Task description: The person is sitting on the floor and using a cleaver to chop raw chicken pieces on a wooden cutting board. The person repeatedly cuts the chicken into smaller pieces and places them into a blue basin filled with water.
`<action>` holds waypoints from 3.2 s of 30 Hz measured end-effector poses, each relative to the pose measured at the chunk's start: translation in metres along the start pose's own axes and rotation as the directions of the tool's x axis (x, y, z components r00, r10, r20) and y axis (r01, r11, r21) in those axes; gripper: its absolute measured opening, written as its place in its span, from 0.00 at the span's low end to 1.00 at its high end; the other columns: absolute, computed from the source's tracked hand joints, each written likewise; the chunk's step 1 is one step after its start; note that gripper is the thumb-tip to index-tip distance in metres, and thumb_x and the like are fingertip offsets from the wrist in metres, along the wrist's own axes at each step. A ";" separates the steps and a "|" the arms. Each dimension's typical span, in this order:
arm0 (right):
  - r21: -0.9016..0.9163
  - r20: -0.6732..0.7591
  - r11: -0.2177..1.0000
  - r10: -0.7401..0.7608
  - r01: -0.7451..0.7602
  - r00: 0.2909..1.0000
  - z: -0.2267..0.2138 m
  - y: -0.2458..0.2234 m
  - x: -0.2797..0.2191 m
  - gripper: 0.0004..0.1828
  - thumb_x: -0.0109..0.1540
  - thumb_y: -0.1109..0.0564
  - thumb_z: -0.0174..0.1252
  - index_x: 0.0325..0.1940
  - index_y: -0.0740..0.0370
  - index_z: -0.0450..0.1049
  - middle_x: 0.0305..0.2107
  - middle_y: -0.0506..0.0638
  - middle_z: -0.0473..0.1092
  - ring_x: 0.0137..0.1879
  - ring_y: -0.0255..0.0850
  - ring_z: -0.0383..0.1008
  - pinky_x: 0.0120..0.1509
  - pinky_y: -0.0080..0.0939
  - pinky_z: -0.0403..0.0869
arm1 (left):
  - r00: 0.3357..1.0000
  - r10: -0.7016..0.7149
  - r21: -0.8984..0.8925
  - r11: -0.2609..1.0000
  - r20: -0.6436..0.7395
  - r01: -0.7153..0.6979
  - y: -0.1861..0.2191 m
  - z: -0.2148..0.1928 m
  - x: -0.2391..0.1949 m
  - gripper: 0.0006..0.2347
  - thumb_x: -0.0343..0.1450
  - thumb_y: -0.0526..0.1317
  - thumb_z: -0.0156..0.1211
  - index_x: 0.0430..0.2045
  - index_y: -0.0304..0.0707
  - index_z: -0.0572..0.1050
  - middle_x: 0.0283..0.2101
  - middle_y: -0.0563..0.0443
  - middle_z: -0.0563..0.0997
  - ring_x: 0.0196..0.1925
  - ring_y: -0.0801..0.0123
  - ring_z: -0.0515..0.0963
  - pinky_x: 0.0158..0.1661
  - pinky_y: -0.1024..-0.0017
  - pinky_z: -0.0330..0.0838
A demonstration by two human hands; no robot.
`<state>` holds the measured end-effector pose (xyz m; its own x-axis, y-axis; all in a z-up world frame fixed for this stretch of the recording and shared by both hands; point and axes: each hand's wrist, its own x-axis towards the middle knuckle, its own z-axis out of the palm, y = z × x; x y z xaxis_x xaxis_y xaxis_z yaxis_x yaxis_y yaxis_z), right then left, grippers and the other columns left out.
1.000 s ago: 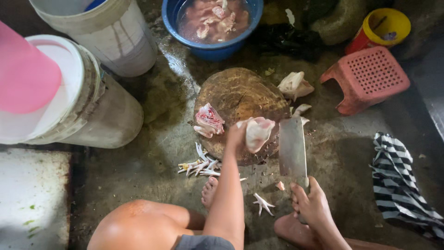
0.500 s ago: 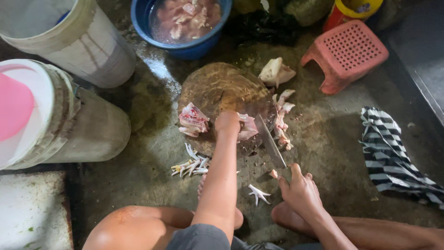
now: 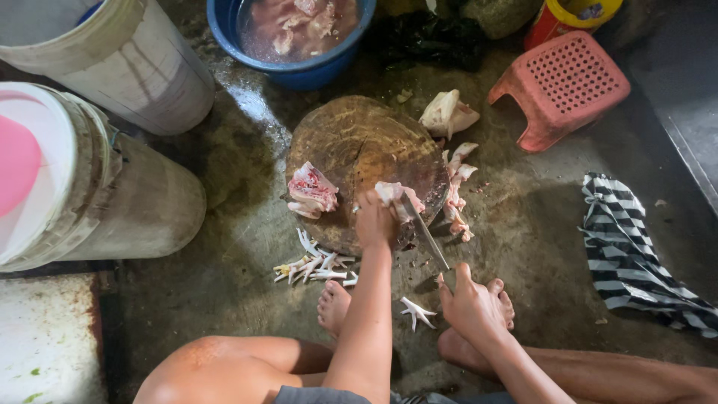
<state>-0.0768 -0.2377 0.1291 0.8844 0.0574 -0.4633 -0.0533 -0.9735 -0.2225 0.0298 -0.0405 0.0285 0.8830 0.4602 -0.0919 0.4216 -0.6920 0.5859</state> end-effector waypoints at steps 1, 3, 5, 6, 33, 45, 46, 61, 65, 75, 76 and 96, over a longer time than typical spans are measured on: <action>0.050 0.005 0.999 -0.001 0.001 1.000 -0.004 -0.005 0.002 0.24 0.63 0.41 0.55 0.54 0.58 0.63 0.28 0.67 0.78 0.42 0.72 0.75 0.58 0.68 0.68 | 1.000 0.001 -0.010 1.000 -0.019 -0.001 -0.001 0.001 -0.003 0.15 0.71 0.45 0.62 0.41 0.33 0.68 0.49 0.33 0.72 0.44 0.37 0.78 0.42 0.45 0.73; 0.146 0.021 0.989 -0.003 0.000 1.000 -0.011 -0.013 0.007 0.26 0.63 0.42 0.53 0.57 0.60 0.62 0.29 0.70 0.78 0.41 0.70 0.78 0.59 0.67 0.68 | 0.997 0.050 -0.020 0.998 -0.065 -0.051 -0.002 0.005 -0.006 0.16 0.70 0.45 0.63 0.40 0.32 0.67 0.48 0.33 0.72 0.44 0.37 0.78 0.41 0.46 0.74; 0.068 0.084 0.997 0.038 -0.044 0.996 -0.016 -0.020 0.011 0.25 0.63 0.42 0.55 0.55 0.59 0.62 0.32 0.70 0.77 0.43 0.71 0.77 0.60 0.70 0.66 | 0.994 0.071 -0.020 0.997 -0.083 -0.073 -0.006 0.008 -0.009 0.16 0.69 0.45 0.64 0.39 0.32 0.66 0.47 0.33 0.71 0.44 0.37 0.78 0.41 0.47 0.74; 0.033 0.107 0.998 0.056 -0.060 0.993 -0.018 -0.024 0.020 0.24 0.63 0.42 0.56 0.54 0.59 0.62 0.34 0.71 0.76 0.44 0.72 0.76 0.61 0.72 0.65 | 0.993 0.076 -0.017 0.997 -0.089 -0.078 -0.007 0.009 -0.003 0.16 0.69 0.44 0.64 0.38 0.32 0.66 0.47 0.33 0.71 0.44 0.37 0.78 0.40 0.46 0.74; 0.491 -0.604 0.670 -0.199 0.557 0.772 -0.065 -0.053 0.101 0.21 0.66 0.53 0.59 0.57 0.70 0.66 0.34 0.63 0.78 0.39 0.46 0.81 0.40 0.45 0.78 | 0.979 0.073 -0.167 0.980 -0.188 -0.105 -0.010 0.020 0.015 0.10 0.71 0.42 0.64 0.31 0.33 0.73 0.37 0.36 0.79 0.40 0.40 0.80 0.41 0.49 0.73; 0.192 -0.109 0.966 -0.154 0.173 0.982 0.022 -0.003 0.098 0.40 0.60 0.47 0.58 0.70 0.71 0.55 0.37 0.72 0.75 0.45 0.69 0.77 0.49 0.63 0.75 | 0.989 -0.065 -0.235 0.971 -0.134 0.032 -0.032 0.040 -0.012 0.14 0.70 0.44 0.64 0.42 0.34 0.76 0.43 0.31 0.79 0.44 0.34 0.78 0.41 0.45 0.72; 0.289 -0.191 0.933 -0.164 0.215 0.968 0.009 -0.006 0.108 0.35 0.60 0.47 0.58 0.66 0.68 0.61 0.38 0.75 0.74 0.47 0.72 0.75 0.51 0.65 0.73 | 0.978 -0.053 -0.320 0.947 -0.203 -0.015 -0.026 0.040 0.008 0.14 0.70 0.44 0.63 0.43 0.34 0.76 0.44 0.30 0.79 0.45 0.34 0.78 0.41 0.46 0.72; 0.187 0.057 0.982 0.024 -0.034 0.998 -0.007 -0.020 0.049 0.27 0.61 0.49 0.57 0.57 0.67 0.61 0.35 0.74 0.76 0.45 0.70 0.77 0.53 0.65 0.74 | 0.995 0.084 -0.210 0.973 -0.047 -0.093 -0.009 0.025 0.004 0.18 0.62 0.33 0.68 0.43 0.32 0.69 0.51 0.33 0.72 0.49 0.33 0.75 0.47 0.47 0.71; 0.282 -0.062 0.951 -0.115 0.128 0.991 0.007 -0.041 0.101 0.19 0.64 0.50 0.53 0.50 0.69 0.65 0.36 0.74 0.75 0.46 0.70 0.77 0.53 0.65 0.74 | 0.996 0.091 -0.214 0.972 -0.025 -0.094 -0.008 0.024 0.006 0.13 0.66 0.34 0.64 0.42 0.31 0.70 0.52 0.29 0.72 0.48 0.33 0.77 0.47 0.47 0.72; 0.607 -0.132 0.741 -0.262 0.287 0.956 0.018 -0.046 0.196 0.31 0.59 0.49 0.57 0.61 0.72 0.65 0.39 0.66 0.79 0.44 0.61 0.81 0.52 0.58 0.76 | 0.994 -0.040 -0.476 0.880 -0.105 -0.014 -0.029 0.007 0.005 0.10 0.69 0.40 0.61 0.37 0.31 0.76 0.40 0.32 0.79 0.44 0.38 0.79 0.46 0.50 0.71; 0.612 -0.029 0.781 -0.140 0.128 0.990 0.009 -0.039 0.189 0.28 0.61 0.50 0.56 0.60 0.72 0.67 0.40 0.67 0.78 0.43 0.62 0.82 0.51 0.58 0.79 | 0.987 -0.103 -0.501 0.865 -0.127 0.026 -0.031 0.009 0.004 0.10 0.69 0.40 0.60 0.37 0.31 0.76 0.40 0.32 0.79 0.44 0.39 0.79 0.46 0.50 0.71; 0.310 -0.119 0.940 -0.115 0.146 0.986 0.022 -0.022 0.119 0.31 0.60 0.47 0.58 0.60 0.70 0.62 0.39 0.76 0.74 0.47 0.72 0.77 0.52 0.63 0.75 | 0.983 -0.017 -0.232 0.972 -0.182 -0.026 -0.027 0.020 0.007 0.11 0.71 0.41 0.60 0.39 0.31 0.78 0.39 0.29 0.79 0.45 0.37 0.78 0.46 0.48 0.70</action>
<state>0.0195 -0.2046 0.0597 0.9334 0.1418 -0.3297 -0.0643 -0.8377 -0.5424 0.0291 -0.0297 -0.0045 0.8234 0.5655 0.0462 0.3391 -0.5558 0.7590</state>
